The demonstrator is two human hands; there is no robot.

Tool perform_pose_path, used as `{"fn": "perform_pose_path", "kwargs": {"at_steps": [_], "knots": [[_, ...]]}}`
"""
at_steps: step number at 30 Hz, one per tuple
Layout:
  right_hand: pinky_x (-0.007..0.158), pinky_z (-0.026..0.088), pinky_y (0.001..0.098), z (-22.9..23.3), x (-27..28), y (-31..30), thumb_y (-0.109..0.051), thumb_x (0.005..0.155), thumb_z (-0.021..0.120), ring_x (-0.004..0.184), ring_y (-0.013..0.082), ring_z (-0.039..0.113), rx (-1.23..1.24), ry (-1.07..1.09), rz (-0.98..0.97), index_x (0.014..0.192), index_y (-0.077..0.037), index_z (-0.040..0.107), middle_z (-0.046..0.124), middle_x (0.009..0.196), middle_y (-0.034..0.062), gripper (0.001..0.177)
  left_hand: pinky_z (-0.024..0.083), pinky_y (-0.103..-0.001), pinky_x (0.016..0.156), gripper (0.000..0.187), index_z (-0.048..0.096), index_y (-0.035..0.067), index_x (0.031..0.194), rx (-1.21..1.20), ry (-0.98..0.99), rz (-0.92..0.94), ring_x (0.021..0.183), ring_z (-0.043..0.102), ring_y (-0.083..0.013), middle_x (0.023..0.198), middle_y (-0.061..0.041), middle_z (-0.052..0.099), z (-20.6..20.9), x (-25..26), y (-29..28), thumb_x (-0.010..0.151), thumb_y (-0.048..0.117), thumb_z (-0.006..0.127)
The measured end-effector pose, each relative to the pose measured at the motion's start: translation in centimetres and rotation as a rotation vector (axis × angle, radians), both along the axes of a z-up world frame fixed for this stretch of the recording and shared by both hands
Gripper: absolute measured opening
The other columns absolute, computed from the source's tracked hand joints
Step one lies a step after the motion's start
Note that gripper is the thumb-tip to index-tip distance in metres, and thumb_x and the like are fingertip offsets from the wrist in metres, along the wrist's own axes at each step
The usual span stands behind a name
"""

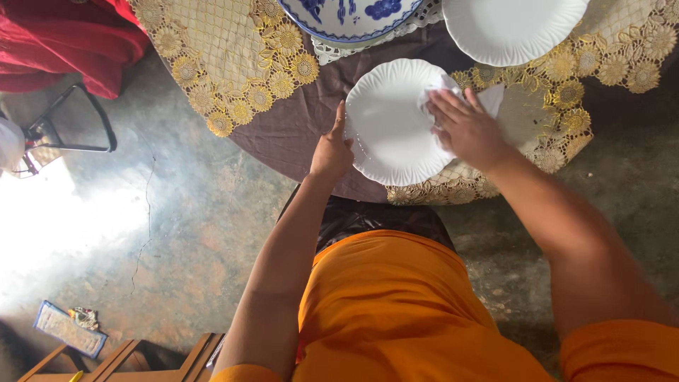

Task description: The person wipes several plates and a small glass with a white cloth on a table. They handle each item one at a time, turning them over to wipe both sides, then stack the plates and place the glass on top of the stack.

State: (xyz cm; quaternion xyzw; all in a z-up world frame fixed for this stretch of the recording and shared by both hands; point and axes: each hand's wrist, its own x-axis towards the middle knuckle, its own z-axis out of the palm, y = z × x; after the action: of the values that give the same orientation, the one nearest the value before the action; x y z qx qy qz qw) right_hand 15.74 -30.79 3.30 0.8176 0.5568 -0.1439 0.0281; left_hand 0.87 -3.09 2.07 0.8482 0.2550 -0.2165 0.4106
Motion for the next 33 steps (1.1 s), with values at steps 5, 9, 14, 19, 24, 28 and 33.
{"fn": "perform_pose_path", "kwargs": {"at_steps": [5, 9, 14, 19, 24, 28, 33], "knots": [[0.129, 0.015, 0.0562, -3.6, -0.6, 2.4, -0.032, 0.113, 0.052, 0.161, 0.0286, 0.016, 0.285, 0.000, -0.266, 0.155, -0.001, 0.052, 0.028, 0.174, 0.0137, 0.052, 0.055, -0.049, 0.093, 0.094, 0.009, 0.029, 0.164, -0.032, 0.069, 0.040, 0.106, 0.071, -0.0399, 0.111, -0.024, 0.073, 0.5, 0.8, -0.1, 0.091, 0.006, 0.063], [0.131, 0.015, 0.0580, -5.6, -4.3, 8.0, -0.031, 0.115, 0.055, 0.163, 0.0342, 0.013, 0.403, 0.013, -0.399, 0.156, 0.005, 0.049, 0.024, 0.173, 0.0211, 0.055, 0.054, -0.049, 0.092, 0.095, 0.009, 0.028, 0.164, 0.003, 0.086, 0.025, 0.105, 0.070, -0.0408, 0.111, -0.025, 0.072, 1.0, 0.7, -0.1, 0.090, 0.005, 0.063], [0.123, 0.016, 0.0626, -3.3, -6.4, 11.0, -0.029, 0.102, 0.061, 0.154, 0.0395, 0.021, 0.397, 0.157, -0.432, 0.148, 0.008, 0.047, 0.029, 0.163, 0.0245, 0.061, 0.055, -0.049, 0.091, 0.093, 0.012, 0.026, 0.165, 0.013, 0.065, 0.031, 0.105, 0.071, -0.0410, 0.110, -0.025, 0.072, 1.3, 0.9, -0.3, 0.090, 0.008, 0.065], [0.129, 0.021, 0.0534, -1.3, -9.3, 9.2, -0.021, 0.098, 0.063, 0.158, 0.0300, 0.029, 0.307, 0.264, -0.242, 0.138, -0.012, 0.055, 0.041, 0.163, 0.0102, 0.042, 0.055, -0.049, 0.092, 0.095, 0.014, 0.031, 0.164, 0.010, 0.051, 0.034, 0.106, 0.071, -0.0397, 0.110, -0.024, 0.074, 0.9, 0.5, 0.0, 0.089, 0.008, 0.066], [0.125, 0.026, 0.0505, -0.8, -8.9, 3.8, -0.014, 0.095, 0.059, 0.152, 0.0296, 0.034, 0.393, 0.300, -0.072, 0.140, -0.005, 0.057, 0.047, 0.158, 0.0131, 0.046, 0.055, -0.048, 0.093, 0.092, 0.013, 0.037, 0.163, 0.016, 0.088, 0.031, 0.108, 0.071, -0.0378, 0.112, -0.021, 0.074, 0.9, 0.5, 0.5, 0.092, 0.016, 0.067], [0.129, 0.028, 0.0449, -0.6, -4.4, -0.3, -0.005, 0.099, 0.054, 0.155, 0.0272, 0.038, 0.214, 0.193, -0.092, 0.128, -0.010, 0.066, 0.052, 0.156, 0.0066, 0.032, 0.054, -0.049, 0.095, 0.092, 0.009, 0.039, 0.163, 0.036, 0.129, 0.003, 0.112, 0.069, -0.0377, 0.120, -0.020, 0.071, 1.1, 0.3, 0.2, 0.094, 0.019, 0.067], [0.124, 0.029, 0.0505, -2.1, -1.0, 2.6, -0.013, 0.105, 0.056, 0.152, 0.0358, 0.037, 0.433, 0.004, -0.287, 0.137, -0.004, 0.066, 0.053, 0.157, 0.0141, 0.035, 0.054, -0.047, 0.098, 0.093, 0.007, 0.040, 0.164, 0.035, 0.196, 0.020, 0.114, 0.069, -0.0360, 0.121, -0.020, 0.072, 1.3, 0.8, 0.1, 0.095, 0.020, 0.066]]}}
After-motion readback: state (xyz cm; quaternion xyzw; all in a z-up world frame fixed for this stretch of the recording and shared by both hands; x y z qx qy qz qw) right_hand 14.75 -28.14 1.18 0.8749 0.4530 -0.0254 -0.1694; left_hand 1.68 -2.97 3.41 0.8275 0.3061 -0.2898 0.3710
